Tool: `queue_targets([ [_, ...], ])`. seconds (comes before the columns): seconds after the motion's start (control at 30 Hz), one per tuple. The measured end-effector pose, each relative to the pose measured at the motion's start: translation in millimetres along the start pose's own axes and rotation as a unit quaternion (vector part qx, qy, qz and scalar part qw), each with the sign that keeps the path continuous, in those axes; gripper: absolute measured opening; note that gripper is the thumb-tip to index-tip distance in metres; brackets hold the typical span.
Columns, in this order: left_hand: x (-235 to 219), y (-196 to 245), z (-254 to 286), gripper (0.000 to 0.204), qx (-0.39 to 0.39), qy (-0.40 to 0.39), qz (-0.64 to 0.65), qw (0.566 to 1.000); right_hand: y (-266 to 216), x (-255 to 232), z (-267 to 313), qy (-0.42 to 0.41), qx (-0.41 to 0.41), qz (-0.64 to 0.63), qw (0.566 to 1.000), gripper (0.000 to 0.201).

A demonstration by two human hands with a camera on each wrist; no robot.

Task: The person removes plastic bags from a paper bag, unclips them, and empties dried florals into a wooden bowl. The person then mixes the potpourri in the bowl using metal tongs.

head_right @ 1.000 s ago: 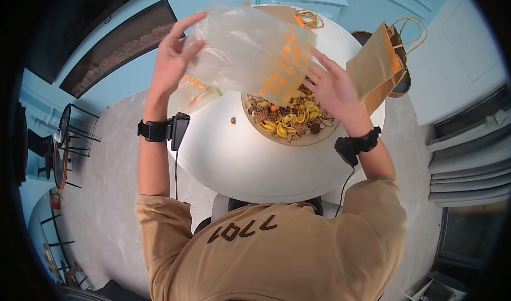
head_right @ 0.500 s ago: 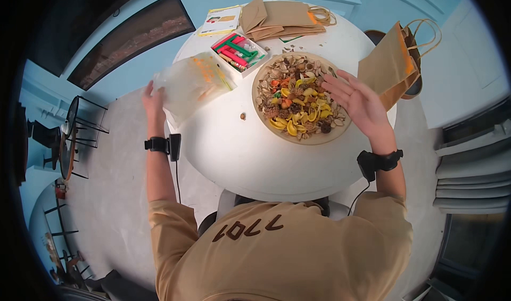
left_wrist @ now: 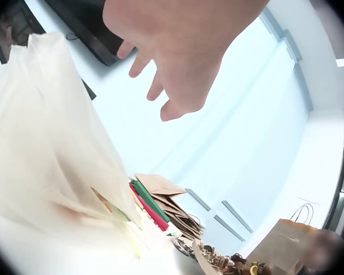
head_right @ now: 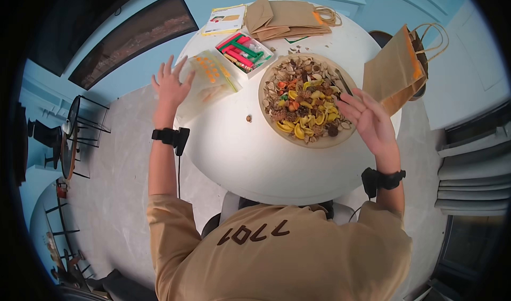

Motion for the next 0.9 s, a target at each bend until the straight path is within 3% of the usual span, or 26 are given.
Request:
queue_targets([
  [0.03, 27, -6, 7, 0.057, -0.021, -0.082, -0.016, 0.996, 1, -3, 5, 0.001, -0.001, 0.0, 1.0, 0.038],
  [0.07, 39, -8, 14, 0.057, -0.018, -0.082, -0.014, 0.996, 0, -4, 11, -0.009, -0.015, 0.003, 1.0, 0.037],
  [0.13, 86, -27, 47, 0.064, -0.082, -0.263, -0.038, 0.961, -2, -9, 23, -0.015, -0.034, 0.007, 0.999, 0.036],
  [0.23, 98, -27, 72, 0.069, -0.108, -0.269, -0.009, 0.957, 1, -21, 40, -0.007, -0.061, 0.032, 0.998, 0.035],
  [0.4, 97, -26, 67, 0.069, -0.113, -0.295, 0.0, 0.949, 10, -35, 53, 0.036, -0.054, 0.026, 0.998, 0.033],
  [0.5, 81, -17, 60, 0.065, -0.111, -0.237, 0.0, 0.965, 6, -37, 57, 0.04, -0.067, 0.036, 0.996, 0.033],
  [0.57, 38, 11, 50, 0.053, -0.029, -0.009, 0.025, 0.999, 4, -38, 59, 0.049, -0.073, 0.043, 0.995, 0.032],
  [0.6, 35, 19, 54, 0.053, -0.029, -0.009, 0.025, 0.999, 5, -39, 60, 0.058, -0.076, 0.05, 0.994, 0.032],
  [0.67, 19, 70, 64, 0.037, 0.063, -0.043, 0.258, 0.963, 9, -40, 61, 0.061, -0.076, 0.051, 0.994, 0.032],
  [0.73, 9, 106, 85, 0.03, 0.045, -0.121, 0.326, 0.937, 15, -42, 63, 0.065, -0.076, 0.053, 0.994, 0.032],
  [0.77, 2, 118, 89, 0.03, 0.048, -0.123, 0.327, 0.936, 19, -42, 65, 0.06, -0.076, 0.053, 0.994, 0.032],
  [0.83, 13, 134, 105, 0.026, 0.024, -0.238, 0.299, 0.924, 22, -43, 71, 0.059, -0.078, 0.053, 0.994, 0.032],
  [0.9, 22, 139, 111, 0.024, 0.039, -0.228, 0.292, 0.928, 25, -44, 75, 0.065, -0.076, 0.085, 0.991, 0.031],
])
Point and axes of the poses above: each hand's wrist, its own z-axis away from the middle knuckle, its own x-axis out of the palm, y = z × x, the point moved 9 cm from there along -z, towards the middle knuckle, and after that the axes turned 10 degrees about y, right-handed, at the moved point
